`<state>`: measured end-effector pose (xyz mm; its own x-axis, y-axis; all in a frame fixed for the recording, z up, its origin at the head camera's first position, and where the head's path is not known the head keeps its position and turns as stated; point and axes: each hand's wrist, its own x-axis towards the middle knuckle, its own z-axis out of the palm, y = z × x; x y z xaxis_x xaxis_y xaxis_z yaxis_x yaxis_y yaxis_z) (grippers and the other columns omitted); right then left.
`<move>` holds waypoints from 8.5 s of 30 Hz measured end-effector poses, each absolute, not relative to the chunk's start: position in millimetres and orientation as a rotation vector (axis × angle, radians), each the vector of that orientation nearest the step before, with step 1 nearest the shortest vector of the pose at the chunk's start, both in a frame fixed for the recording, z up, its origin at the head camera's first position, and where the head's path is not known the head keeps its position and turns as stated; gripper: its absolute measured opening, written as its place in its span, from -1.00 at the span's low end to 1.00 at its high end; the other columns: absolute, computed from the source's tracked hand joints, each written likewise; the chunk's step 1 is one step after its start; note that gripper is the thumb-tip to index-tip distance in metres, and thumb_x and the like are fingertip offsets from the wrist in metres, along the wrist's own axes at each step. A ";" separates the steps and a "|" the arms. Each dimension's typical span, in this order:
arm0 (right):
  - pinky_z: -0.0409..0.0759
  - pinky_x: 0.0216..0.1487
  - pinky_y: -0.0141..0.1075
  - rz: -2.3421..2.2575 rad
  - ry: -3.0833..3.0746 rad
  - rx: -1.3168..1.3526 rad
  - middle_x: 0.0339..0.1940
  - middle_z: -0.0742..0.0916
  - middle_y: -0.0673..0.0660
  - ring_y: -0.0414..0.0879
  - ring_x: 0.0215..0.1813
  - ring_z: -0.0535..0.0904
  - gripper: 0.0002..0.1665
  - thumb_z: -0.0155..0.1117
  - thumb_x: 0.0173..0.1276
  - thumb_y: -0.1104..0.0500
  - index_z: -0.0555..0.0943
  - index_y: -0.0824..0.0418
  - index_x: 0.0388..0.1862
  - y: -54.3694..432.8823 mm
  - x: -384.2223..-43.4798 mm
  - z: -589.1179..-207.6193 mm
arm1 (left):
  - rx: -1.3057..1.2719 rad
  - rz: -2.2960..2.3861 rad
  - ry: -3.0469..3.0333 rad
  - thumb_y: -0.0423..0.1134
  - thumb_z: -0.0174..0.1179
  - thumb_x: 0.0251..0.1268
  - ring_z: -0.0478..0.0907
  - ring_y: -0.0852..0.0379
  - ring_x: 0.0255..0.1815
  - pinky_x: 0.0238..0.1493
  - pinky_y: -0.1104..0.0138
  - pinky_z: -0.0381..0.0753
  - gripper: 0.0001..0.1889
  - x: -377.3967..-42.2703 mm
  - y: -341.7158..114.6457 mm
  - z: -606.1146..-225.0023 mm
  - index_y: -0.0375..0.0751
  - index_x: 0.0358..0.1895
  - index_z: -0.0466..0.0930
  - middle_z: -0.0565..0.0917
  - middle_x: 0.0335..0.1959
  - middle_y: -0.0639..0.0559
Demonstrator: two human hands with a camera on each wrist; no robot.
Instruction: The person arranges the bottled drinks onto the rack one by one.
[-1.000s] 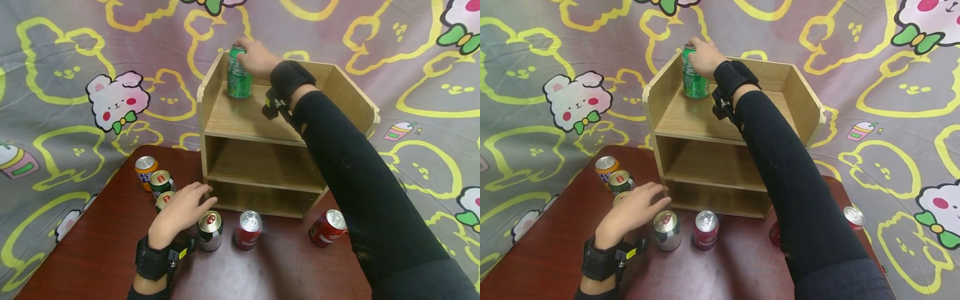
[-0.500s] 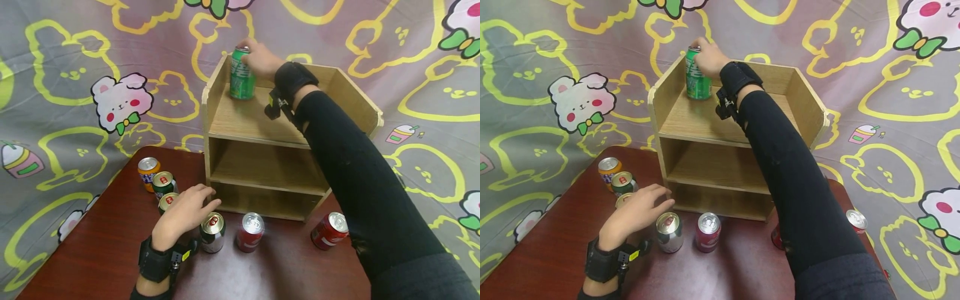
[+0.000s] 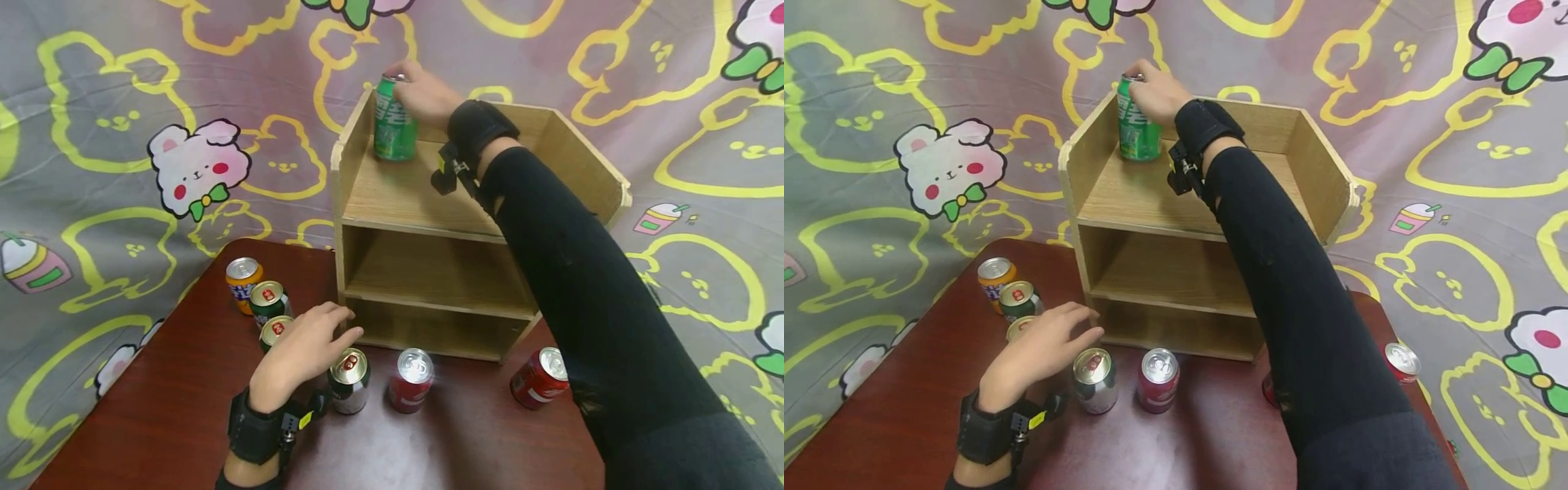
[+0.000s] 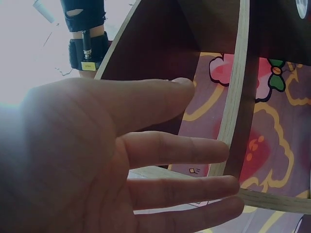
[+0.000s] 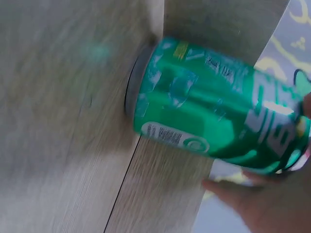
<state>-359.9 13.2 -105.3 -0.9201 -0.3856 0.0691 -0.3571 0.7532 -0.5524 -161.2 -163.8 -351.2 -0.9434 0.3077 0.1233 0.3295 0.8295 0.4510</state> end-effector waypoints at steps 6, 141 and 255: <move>0.27 0.27 -0.34 -0.807 3.119 -0.561 0.38 0.39 0.04 -0.15 0.35 0.28 -0.38 -0.23 0.50 -0.19 0.24 -0.01 0.45 4.0 -359.7 -109.4 | -0.532 -0.726 -2.953 0.01 0.15 0.32 0.53 -0.05 0.03 0.00 0.03 0.50 -0.58 -159.0 -160.9 -350.4 -0.22 0.06 0.59 0.58 0.01 -0.11; 0.60 -0.17 -0.25 -1.487 2.883 -0.740 -0.18 0.69 -0.05 -0.22 -0.16 0.63 -0.23 0.62 -0.15 -0.05 0.48 0.11 0.04 128.5 -141.3 -381.2 | -0.642 -0.722 -3.004 -0.02 0.10 0.37 0.52 -0.11 0.02 -0.03 0.03 0.50 -0.58 -163.1 -149.5 -352.7 -0.27 0.10 0.55 0.56 0.03 -0.18; 0.39 0.20 -0.10 -0.860 2.906 -0.558 0.43 0.27 0.15 0.01 0.34 0.29 -0.14 -0.08 0.44 -0.22 -0.14 -0.02 0.56 105.8 -294.1 -112.6 | -0.666 -0.742 -2.946 -0.05 0.12 0.36 0.55 -0.09 -0.02 -0.07 0.04 0.51 -0.64 -152.5 -154.3 -347.8 -0.24 0.04 0.58 0.58 -0.02 -0.16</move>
<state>-294.1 105.8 -112.6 -0.9328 -0.3576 0.0446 -0.3243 0.7789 -0.5367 -152.5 -154.3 -347.8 -0.9078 0.3980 0.1322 0.4131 0.7944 0.4453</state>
